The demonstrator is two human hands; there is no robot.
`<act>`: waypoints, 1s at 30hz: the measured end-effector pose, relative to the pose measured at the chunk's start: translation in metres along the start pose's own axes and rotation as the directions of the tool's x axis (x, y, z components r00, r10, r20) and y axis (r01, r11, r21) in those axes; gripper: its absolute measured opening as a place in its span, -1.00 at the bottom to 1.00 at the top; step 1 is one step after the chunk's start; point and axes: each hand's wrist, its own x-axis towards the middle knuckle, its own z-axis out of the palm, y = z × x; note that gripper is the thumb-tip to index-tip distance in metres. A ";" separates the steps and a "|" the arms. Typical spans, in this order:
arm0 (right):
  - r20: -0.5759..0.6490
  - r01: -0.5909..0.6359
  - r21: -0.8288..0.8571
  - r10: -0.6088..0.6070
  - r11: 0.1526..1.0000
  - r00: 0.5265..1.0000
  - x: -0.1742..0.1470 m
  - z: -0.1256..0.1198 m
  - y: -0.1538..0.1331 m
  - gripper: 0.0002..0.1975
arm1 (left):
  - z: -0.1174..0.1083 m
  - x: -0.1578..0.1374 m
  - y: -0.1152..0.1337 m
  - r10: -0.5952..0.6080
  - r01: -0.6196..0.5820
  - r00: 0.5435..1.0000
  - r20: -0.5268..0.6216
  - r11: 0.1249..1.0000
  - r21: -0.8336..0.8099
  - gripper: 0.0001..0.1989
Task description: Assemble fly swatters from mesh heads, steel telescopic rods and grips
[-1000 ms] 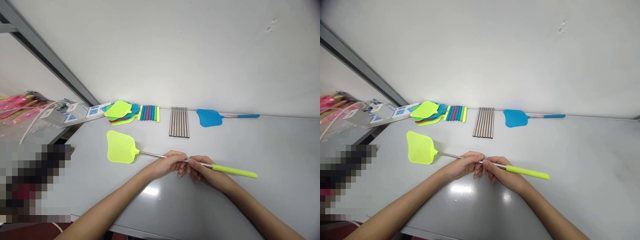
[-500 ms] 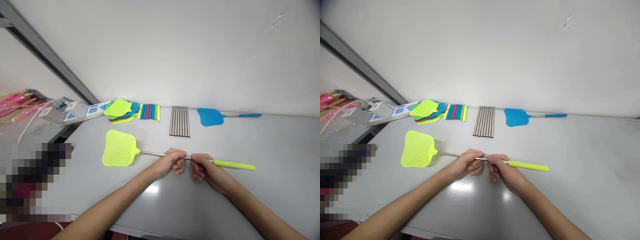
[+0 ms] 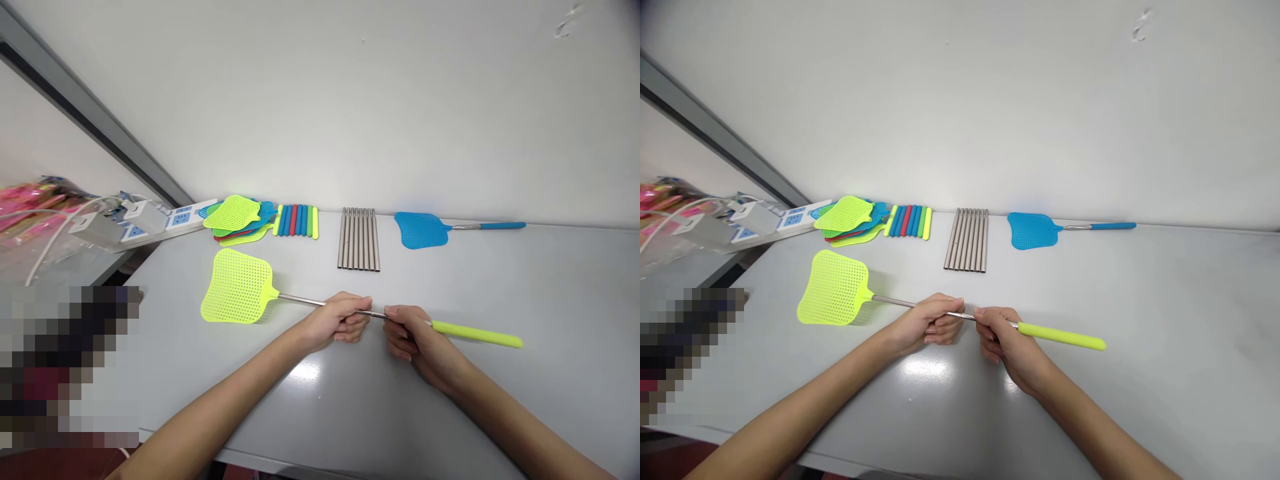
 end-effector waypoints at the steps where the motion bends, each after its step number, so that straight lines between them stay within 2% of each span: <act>1: -0.001 -0.002 0.000 0.002 1.000 1.000 0.000 0.000 0.000 -0.63 | -0.001 -0.001 0.001 -0.006 0.006 1.000 -0.001 1.000 0.004 -0.60; 30: 0.001 0.016 -0.037 -0.016 0.999 1.000 -0.003 -0.005 -0.012 -0.63 | -0.007 -0.010 0.015 0.017 -0.007 0.996 -0.092 0.994 0.111 -0.61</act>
